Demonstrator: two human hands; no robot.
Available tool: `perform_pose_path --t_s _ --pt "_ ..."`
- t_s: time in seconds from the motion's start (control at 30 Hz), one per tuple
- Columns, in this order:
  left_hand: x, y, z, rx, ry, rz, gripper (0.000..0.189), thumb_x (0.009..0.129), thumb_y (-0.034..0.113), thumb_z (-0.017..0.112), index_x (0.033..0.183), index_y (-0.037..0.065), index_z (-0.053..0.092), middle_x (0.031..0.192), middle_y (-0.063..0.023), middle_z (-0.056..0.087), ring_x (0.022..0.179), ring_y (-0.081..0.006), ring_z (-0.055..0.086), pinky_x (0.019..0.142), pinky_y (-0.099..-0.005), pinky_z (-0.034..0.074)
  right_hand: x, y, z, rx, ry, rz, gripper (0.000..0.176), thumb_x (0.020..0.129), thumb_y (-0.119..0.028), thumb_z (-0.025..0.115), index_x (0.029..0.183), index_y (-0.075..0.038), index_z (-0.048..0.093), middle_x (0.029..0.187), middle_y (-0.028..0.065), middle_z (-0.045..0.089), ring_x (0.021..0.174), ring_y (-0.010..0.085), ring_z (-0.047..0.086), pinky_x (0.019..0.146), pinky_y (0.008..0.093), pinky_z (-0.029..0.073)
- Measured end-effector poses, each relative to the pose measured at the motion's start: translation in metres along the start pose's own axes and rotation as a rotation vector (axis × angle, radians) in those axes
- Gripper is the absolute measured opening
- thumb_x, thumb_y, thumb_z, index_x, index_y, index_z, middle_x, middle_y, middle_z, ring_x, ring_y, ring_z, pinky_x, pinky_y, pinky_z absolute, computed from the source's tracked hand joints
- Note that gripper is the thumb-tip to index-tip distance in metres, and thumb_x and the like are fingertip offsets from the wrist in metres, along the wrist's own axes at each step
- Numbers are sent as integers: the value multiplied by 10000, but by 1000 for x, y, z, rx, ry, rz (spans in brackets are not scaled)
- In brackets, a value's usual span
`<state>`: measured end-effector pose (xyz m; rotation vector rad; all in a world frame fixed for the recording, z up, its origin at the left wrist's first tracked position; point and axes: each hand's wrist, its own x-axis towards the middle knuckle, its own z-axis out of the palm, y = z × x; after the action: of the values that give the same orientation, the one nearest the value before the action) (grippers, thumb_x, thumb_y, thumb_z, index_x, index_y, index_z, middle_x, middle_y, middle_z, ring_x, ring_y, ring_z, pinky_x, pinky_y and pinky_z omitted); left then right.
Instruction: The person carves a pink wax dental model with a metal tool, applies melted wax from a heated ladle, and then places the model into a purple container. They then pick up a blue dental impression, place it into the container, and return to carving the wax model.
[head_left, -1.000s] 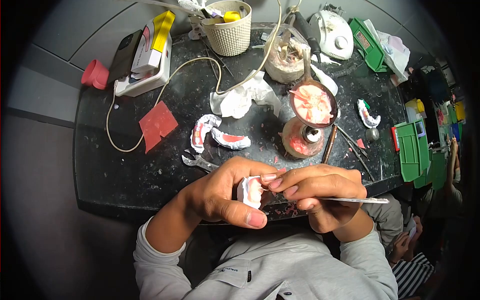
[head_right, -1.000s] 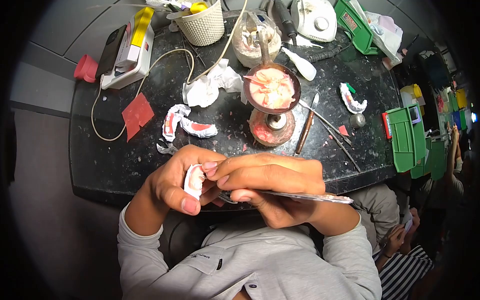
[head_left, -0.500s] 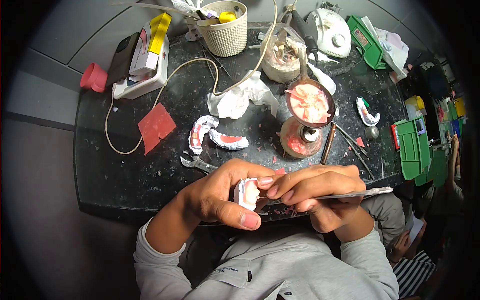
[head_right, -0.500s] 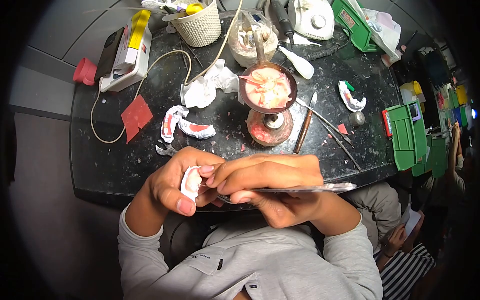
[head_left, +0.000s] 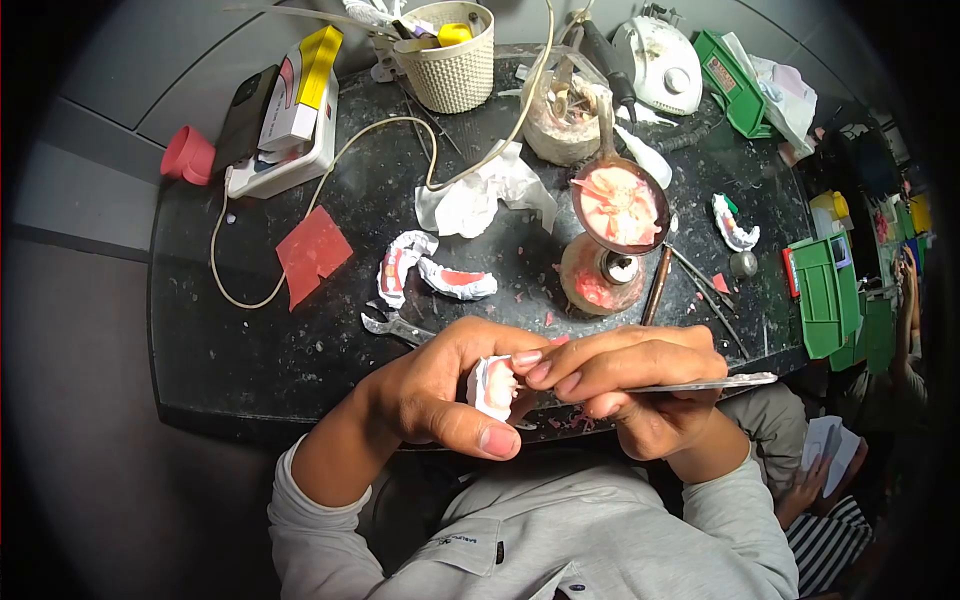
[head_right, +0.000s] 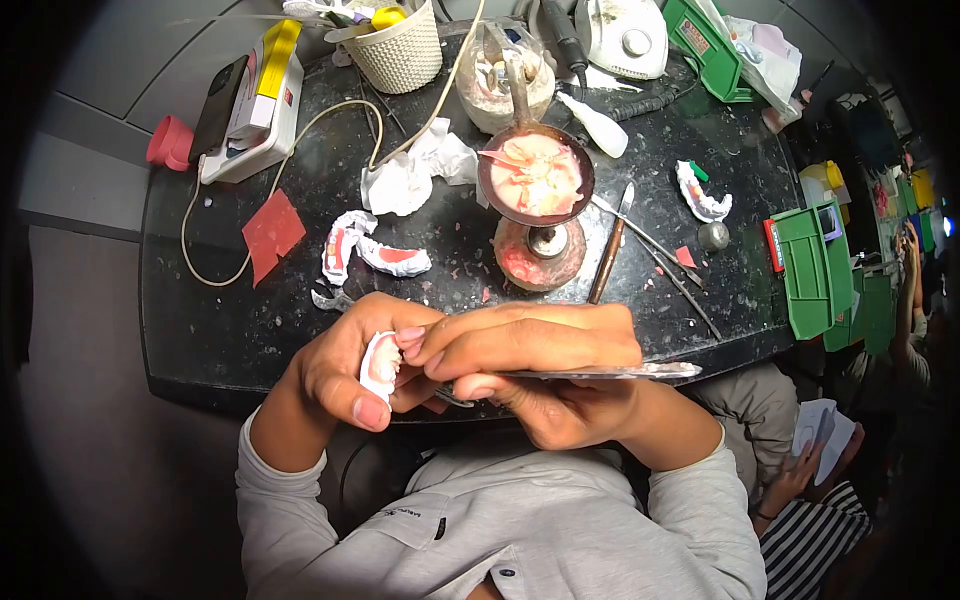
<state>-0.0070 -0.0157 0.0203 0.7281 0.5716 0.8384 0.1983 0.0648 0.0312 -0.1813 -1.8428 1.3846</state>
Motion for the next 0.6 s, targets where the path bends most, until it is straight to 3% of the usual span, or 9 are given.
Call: perform_pose_path --t_s 0.2,0.27,0.6 --pt "-1 -1 -2 6 -44 16 490 693 249 801 1036 -49 619 789 36 506 708 -50 427 608 -239 323 0 0 -1 78 43 25 241 942 -165 703 862 62 690 867 223 729 830 319 748 791 415 622" --pt "0 -3 -2 1 -26 23 491 692 248 802 1037 -49 618 784 38 504 705 -50 426 605 -237 321 2 -1 -8 78 -95 33 108 856 44 723 956 84 709 956 218 735 905 307 741 822 367 595" --pt "0 -3 -4 38 -25 32 403 693 224 785 960 -16 602 775 36 499 710 -51 432 606 -237 326 0 0 -7 143 -60 41 101 861 45 715 951 89 705 948 220 734 894 303 740 812 367 597"
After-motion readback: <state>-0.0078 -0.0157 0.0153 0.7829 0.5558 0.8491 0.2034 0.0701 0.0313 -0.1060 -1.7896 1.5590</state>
